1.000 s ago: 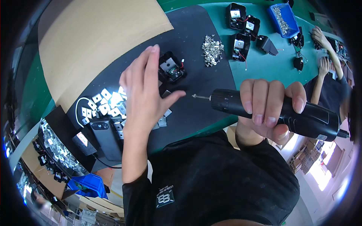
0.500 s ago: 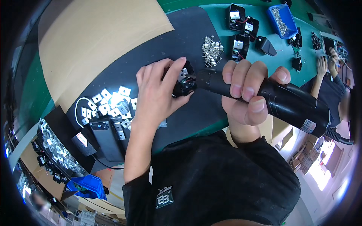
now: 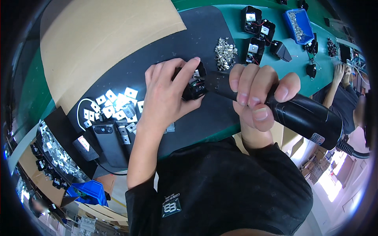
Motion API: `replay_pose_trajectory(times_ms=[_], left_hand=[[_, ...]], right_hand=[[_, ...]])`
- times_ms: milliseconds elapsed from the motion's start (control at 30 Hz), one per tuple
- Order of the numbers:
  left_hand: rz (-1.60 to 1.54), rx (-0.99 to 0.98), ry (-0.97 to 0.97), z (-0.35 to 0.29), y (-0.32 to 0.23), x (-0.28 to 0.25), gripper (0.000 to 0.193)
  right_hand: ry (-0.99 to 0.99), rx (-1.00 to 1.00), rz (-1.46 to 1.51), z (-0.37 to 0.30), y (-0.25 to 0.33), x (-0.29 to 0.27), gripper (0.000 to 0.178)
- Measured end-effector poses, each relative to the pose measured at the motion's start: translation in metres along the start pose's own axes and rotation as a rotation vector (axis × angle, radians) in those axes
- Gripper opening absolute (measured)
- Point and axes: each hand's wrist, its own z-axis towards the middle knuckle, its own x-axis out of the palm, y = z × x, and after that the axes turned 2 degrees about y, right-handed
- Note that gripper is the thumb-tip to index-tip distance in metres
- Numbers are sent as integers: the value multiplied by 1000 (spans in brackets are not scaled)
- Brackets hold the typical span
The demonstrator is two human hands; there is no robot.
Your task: The person uses a corded electric screwdriver to fasten screws into small black electronic devices on a green workbench. They repeatedly pick up devices, align them, and drive screws, then place the finished units aside. The person also briefly handles a cardboard sheet to adjust the workspace.
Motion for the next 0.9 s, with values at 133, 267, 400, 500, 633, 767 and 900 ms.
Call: replay_pose_trajectory(times_ms=[133,267,400,500,633,767,900], left_hand=[[3,11,11,1,1,0,74],[5,9,12,2,1,-1,73],[13,17,16,4,0,-1,72],[35,21,20,7,-4,-2,71],[76,-19,50,8,-9,-2,75],[69,-61,89,22,-13,-4,74],[81,9,-1,70,-22,-5,70]], right_hand=[[42,12,-12,4,0,2,47],[20,88,-60,3,2,9,38],[-43,142,-50,4,7,12,36],[-33,105,-23,6,13,0,36],[42,-6,4,11,44,-28,35],[22,-58,-158,4,61,-61,36],[-89,-89,-223,-14,59,-92,40]])
